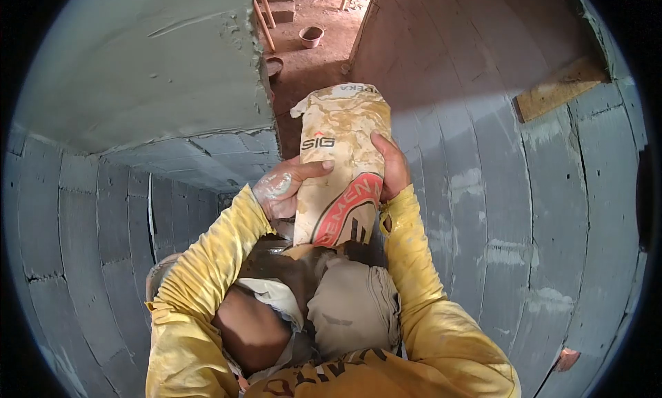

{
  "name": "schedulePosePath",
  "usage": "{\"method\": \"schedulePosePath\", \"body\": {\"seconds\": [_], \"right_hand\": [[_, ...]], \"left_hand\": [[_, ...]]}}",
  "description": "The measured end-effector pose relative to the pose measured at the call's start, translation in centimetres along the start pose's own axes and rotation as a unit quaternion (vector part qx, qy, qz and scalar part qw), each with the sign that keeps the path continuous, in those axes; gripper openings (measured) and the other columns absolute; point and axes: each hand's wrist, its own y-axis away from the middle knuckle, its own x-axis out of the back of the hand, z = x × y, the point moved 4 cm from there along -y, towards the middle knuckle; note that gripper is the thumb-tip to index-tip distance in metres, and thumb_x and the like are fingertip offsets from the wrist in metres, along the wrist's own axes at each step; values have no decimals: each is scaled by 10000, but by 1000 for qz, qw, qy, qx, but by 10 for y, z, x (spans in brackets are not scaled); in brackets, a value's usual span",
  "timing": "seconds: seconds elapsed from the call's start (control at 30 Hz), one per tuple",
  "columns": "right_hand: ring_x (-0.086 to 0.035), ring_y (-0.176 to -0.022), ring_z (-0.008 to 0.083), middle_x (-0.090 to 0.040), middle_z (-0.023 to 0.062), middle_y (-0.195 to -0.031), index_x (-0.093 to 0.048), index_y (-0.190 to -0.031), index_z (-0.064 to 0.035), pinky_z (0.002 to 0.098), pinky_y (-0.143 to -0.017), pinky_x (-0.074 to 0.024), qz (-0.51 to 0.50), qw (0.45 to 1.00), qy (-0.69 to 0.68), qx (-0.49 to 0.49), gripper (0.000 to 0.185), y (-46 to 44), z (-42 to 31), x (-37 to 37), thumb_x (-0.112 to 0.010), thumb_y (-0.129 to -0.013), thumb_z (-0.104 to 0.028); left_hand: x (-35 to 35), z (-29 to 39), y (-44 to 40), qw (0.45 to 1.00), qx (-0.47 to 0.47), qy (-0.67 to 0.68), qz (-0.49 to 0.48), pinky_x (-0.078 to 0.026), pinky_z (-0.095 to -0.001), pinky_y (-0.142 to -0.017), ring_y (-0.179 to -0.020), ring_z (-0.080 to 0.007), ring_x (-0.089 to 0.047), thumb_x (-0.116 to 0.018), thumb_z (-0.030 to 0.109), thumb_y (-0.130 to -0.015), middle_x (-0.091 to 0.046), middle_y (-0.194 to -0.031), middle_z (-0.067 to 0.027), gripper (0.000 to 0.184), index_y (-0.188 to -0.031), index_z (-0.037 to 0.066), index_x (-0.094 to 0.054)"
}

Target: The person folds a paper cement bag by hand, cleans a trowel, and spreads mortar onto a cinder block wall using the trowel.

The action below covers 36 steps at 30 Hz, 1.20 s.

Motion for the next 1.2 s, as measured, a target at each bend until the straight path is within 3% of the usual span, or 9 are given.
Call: {"method": "schedulePosePath", "body": {"seconds": [0.2, 0.3, 0.4, 0.47, 0.7, 0.87, 1.03, 1.1, 1.2], "right_hand": [[-630, -1167, 281, -585, 178, -1356, -434, -1447, -21, 380, -1014, -501, -77, 983, -146, -79, 553, 10, 19, 21, -559, -1007, -331], [-610, -1191, 263, -580, 143, -1375, -479, -1420, -35, 361, -1038, -470, -177, 828, 482, 225, 509, 17, 40, 45, -607, -983, -264], [-586, -1220, 258, -598, 111, -1361, -557, -1353, -46, 358, -1045, -450, -175, 785, 509, 305, 442, 37, 51, 29, -638, -928, -137], [-571, -1239, 268, -622, 120, -1324, -607, -1286, -36, 381, -1048, -442, -113, 910, 387, 95, 420, 49, 50, 25, -669, -877, -110], [-706, -884, 296, -707, 161, -935, -689, -1077, -43, 360, -782, -531, -47, 734, 655, 169, 209, 98, 22, 36, -632, -946, -194], [-698, -801, 374, -695, 189, -863, -698, -1011, -55, 417, -714, -533, 18, 771, 634, 55, 228, 159, 19, 89, -601, -975, -259], [-680, -852, 378, -699, 197, -934, -686, -1086, -27, 414, -732, -525, 59, 583, 791, -177, 438, 223, 86, 305, -640, -932, -434], [-651, -1061, 388, -671, 239, -1162, -619, -1283, -24, 408, -853, -528, 89, 407, 886, -203, 601, 237, 90, 338, -645, -911, -495], [-580, -1225, 319, -599, 203, -1338, -518, -1424, -30, 404, -986, -482, 197, 770, 594, -122, 734, 177, 53, 281, -624, -921, -555]], "left_hand": [[20, 10, -10, 999, -28, 31, 13, -527, -462, -1020, -1156, -315, -650, -602, 167, -989, -613, -1314, -192, 487, -1418, 0, -444], [14, 18, -8, 996, -69, 60, 16, -533, -467, -1009, -1149, -323, -654, -594, 187, -993, -622, -1300, -197, 494, -1417, -15, -439], [22, 18, -14, 994, -86, 53, 44, -545, -469, -989, -1126, -324, -664, -577, 172, -999, -625, -1292, -203, 472, -1405, -28, -443], [27, 18, -17, 991, -113, 32, 71, -559, -462, -964, -1105, -314, -674, -582, 143, -994, -636, -1274, -200, 455, -1396, -24, -451], [59, 2, -48, 914, -271, -65, 293, -606, -414, -780, -904, -268, -699, -674, -19, -893, -682, -1055, -135, 334, -1190, 18, -525], [54, 17, -71, 932, -296, 36, 204, -601, -440, -784, -950, -281, -693, -657, -34, -900, -663, -1102, -149, 392, -1244, 23, -479], [33, 16, -66, 940, -307, -8, 151, -578, -413, -865, -1042, -253, -667, -640, -37, -910, -646, -1173, -131, 441, -1297, 46, -446], [39, 15, -67, 940, -302, -75, 139, -528, -385, -962, -1128, -219, -627, -647, -19, -919, -622, -1254, -111, 458, -1329, 56, -456], [39, 12, -58, 945, -281, -138, 90, -500, -361, -1000, -1147, -200, -617, -666, 7, -922, -606, -1299, -101, 497, -1368, 58, -451]]}}
